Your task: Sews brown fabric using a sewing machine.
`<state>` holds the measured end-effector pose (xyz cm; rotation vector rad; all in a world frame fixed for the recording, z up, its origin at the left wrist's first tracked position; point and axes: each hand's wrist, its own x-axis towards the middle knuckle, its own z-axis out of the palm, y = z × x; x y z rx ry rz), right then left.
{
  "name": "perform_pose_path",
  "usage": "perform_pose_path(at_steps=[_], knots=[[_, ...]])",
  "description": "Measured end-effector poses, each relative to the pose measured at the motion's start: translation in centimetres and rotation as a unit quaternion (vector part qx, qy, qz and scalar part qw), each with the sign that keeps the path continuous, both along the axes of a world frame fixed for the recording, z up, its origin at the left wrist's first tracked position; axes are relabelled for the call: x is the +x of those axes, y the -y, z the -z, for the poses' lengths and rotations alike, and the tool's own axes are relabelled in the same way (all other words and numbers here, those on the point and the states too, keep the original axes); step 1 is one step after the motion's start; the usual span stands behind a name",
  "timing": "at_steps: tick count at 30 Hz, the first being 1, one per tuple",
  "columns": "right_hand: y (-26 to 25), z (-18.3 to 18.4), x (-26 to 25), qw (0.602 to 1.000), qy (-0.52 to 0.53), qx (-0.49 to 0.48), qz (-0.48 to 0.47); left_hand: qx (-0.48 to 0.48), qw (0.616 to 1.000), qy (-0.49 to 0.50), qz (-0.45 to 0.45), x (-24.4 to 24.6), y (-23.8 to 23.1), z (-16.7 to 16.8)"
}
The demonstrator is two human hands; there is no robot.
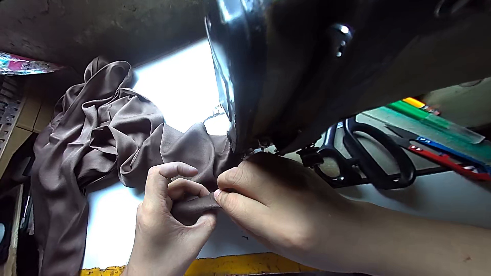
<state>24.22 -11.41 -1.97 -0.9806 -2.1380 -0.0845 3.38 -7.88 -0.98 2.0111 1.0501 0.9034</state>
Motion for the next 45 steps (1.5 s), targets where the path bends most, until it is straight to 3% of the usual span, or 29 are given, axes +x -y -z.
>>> perform_pose_path(at_steps=[8, 17, 23, 36, 45], knots=[[0.1, 0.3, 0.0, 0.999, -0.013, -0.036, -0.018, -0.014, 0.989, -0.047, 0.141, -1.6, -2.0, -0.3], [-0.3, 0.1, 0.4, 0.996, 0.022, -0.089, -0.006, 0.068, 0.981, -0.074, 0.164, -2.2, -2.5, 0.2], [-0.2, 0.1, 0.5, 0.989, -0.014, -0.148, -0.025, 0.08, 0.979, -0.09, 0.162, -2.3, -2.2, 0.3], [0.4, 0.2, -0.8, 0.99, -0.023, -0.136, 0.01, 0.113, 0.972, -0.128, 0.163, -2.1, -1.3, -0.3], [0.2, -0.1, -0.3, 0.989, -0.031, -0.146, -0.018, 0.139, 0.964, -0.159, 0.16, -1.8, -1.2, -0.5]])
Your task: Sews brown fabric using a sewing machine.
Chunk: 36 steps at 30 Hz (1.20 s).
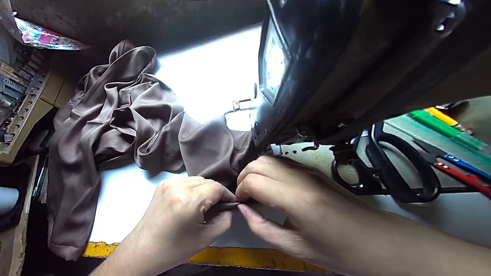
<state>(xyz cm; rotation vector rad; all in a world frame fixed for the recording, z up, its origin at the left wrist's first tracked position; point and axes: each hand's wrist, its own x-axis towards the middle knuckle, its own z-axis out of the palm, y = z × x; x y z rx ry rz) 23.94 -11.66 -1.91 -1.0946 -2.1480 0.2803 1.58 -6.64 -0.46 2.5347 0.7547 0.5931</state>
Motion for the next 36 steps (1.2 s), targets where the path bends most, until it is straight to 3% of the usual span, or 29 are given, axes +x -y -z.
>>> perform_pose_path(at_steps=[24, 31, 36], knots=[[-0.1, 0.1, -0.2, 0.996, 0.031, 0.084, 0.01, 0.002, 0.999, 0.011, -0.05, 0.9, 0.0, 0.2], [-0.3, -0.4, 0.3, 1.0, -0.018, -0.003, 0.019, 0.047, 0.995, 0.004, -0.088, 1.1, 1.0, 0.6], [-0.4, -0.7, 0.1, 1.0, -0.012, 0.0, 0.001, 0.086, 0.992, 0.03, -0.086, 0.8, 1.6, 0.2]])
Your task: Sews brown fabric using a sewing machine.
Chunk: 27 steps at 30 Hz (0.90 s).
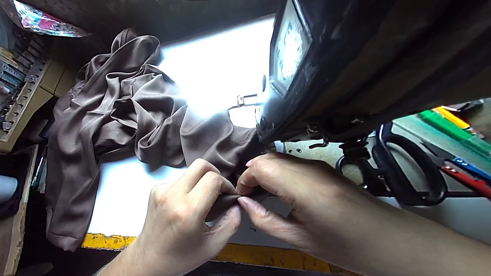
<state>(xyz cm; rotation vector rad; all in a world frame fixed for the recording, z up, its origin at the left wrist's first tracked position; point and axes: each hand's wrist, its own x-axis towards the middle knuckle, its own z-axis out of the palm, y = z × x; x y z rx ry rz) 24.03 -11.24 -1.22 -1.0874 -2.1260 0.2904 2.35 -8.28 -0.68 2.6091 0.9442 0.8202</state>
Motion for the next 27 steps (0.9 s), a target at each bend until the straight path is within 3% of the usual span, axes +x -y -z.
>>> perform_pose_path(at_steps=[12, 19, 22, 24, 27], knots=[[-0.4, -0.4, -0.3, 0.996, 0.03, 0.057, -0.067, -0.068, 0.996, 0.024, 0.054, -1.9, -0.9, -0.7], [-0.9, -0.7, -0.1, 0.997, 0.017, 0.047, -0.051, -0.105, 0.992, 0.067, 0.022, -1.9, -1.1, -0.2], [-1.0, -0.5, -0.1, 0.997, 0.02, 0.058, -0.05, -0.203, 0.97, 0.129, 0.027, -1.6, -1.2, -0.2], [-1.0, -0.5, -0.1, 0.997, 0.017, 0.063, -0.041, -0.29, 0.934, 0.209, 0.02, -1.1, -0.9, 0.2], [-0.9, -0.3, -0.3, 0.997, 0.014, 0.07, -0.011, -0.328, 0.901, 0.282, -0.003, -0.3, -0.1, 1.1]])
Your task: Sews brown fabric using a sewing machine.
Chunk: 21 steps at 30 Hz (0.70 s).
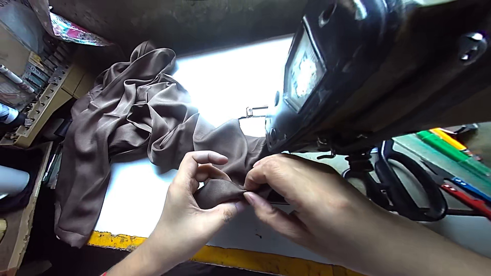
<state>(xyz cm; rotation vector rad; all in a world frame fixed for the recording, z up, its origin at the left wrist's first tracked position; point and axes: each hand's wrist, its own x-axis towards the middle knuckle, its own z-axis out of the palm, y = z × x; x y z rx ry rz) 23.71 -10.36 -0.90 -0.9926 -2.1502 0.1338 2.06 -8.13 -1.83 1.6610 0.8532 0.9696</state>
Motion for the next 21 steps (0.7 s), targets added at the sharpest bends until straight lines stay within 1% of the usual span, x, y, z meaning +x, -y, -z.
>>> perform_pose_path(at_steps=[2, 5, 8, 11, 14, 16, 18, 21], knots=[[0.1, 0.1, -0.1, 1.0, 0.002, 0.007, 0.013, 0.004, 0.999, 0.012, -0.034, 0.7, 0.6, 0.7], [0.3, 0.2, -0.2, 0.999, 0.002, 0.023, 0.029, 0.037, 0.994, 0.046, -0.086, 1.8, 1.4, 1.5], [0.4, 0.0, -0.2, 0.998, 0.01, 0.028, 0.054, 0.047, 0.991, 0.055, -0.113, 2.3, 1.5, 1.6], [0.5, 0.1, -0.2, 0.997, 0.011, 0.028, 0.071, 0.006, 0.993, 0.034, -0.117, 2.2, 1.3, 1.6], [0.5, 0.1, -0.3, 0.996, 0.003, 0.024, 0.082, -0.027, 0.992, 0.035, -0.114, 2.1, 0.9, 1.8], [0.5, 0.1, -0.3, 0.996, 0.0, 0.018, 0.089, -0.012, 0.994, 0.029, -0.109, 2.0, 0.9, 1.9], [0.6, 0.0, -0.3, 0.995, -0.009, 0.009, 0.096, 0.026, 0.992, 0.023, -0.118, 2.0, 1.1, 1.9], [0.6, -0.1, -0.4, 0.994, -0.024, 0.003, 0.105, 0.056, 0.989, 0.05, -0.128, 2.4, 1.3, 2.2]])
